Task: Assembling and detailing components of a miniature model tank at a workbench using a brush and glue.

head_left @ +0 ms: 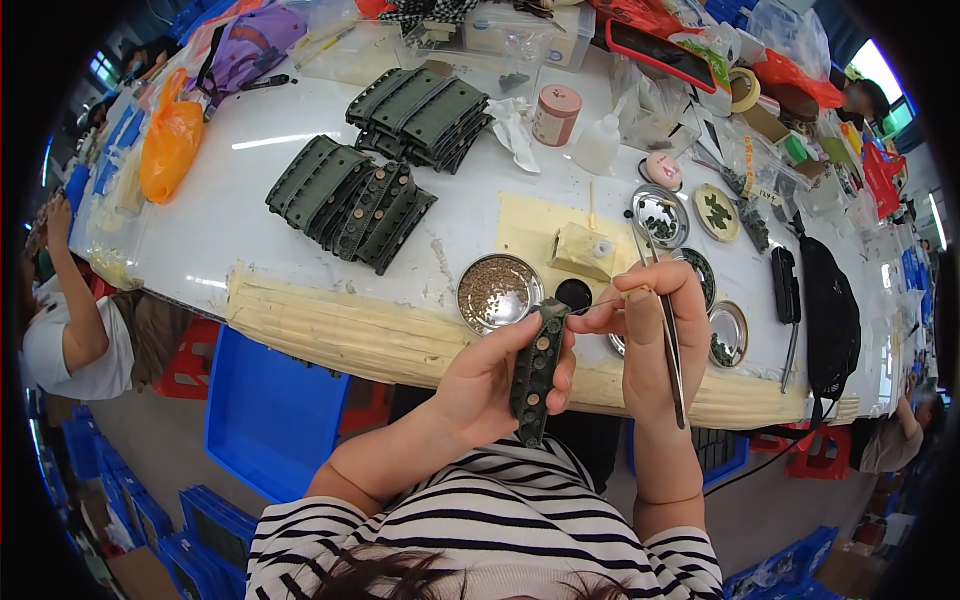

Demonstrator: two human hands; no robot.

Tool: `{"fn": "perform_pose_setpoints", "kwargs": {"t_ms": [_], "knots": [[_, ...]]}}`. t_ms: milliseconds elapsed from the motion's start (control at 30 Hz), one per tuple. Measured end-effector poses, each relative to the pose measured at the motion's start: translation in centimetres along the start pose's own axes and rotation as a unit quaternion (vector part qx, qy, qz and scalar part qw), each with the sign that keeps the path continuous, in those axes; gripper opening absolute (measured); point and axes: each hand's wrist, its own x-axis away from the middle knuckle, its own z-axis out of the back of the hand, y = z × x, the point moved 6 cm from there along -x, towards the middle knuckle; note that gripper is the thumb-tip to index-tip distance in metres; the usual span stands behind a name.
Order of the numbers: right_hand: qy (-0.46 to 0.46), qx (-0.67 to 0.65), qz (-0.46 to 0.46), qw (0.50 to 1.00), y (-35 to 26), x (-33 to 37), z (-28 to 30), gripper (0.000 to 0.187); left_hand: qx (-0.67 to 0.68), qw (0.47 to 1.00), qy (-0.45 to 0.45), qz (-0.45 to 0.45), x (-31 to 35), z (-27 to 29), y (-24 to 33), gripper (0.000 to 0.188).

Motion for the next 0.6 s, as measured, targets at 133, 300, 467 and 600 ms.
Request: {"fn": "perform_pose_setpoints", "kwargs": {"t_ms": [133,300,467,600], "knots": [[-0.001,0.003,-0.003,1.000,0.1,0.0,0.0,0.013,0.003,1.000,-0.001,-0.003,0.1,0.2,-0.1,0.040],[0.020,-0.031,-0.022,0.999,0.5,-0.1,0.3,0.014,0.007,1.000,-0.011,-0.004,0.0,0.3,0.0,0.039],[0.077,0.005,0.020,0.997,0.3,-1.3,2.1,0.012,-0.047,0.998,-0.013,-0.039,0.3,0.6,0.8,0.036],[0.130,0.338,0.143,0.921,-0.3,-2.7,3.8,0.006,-0.211,0.969,0.089,-0.096,1.3,0.6,2.3,0.030]]}}
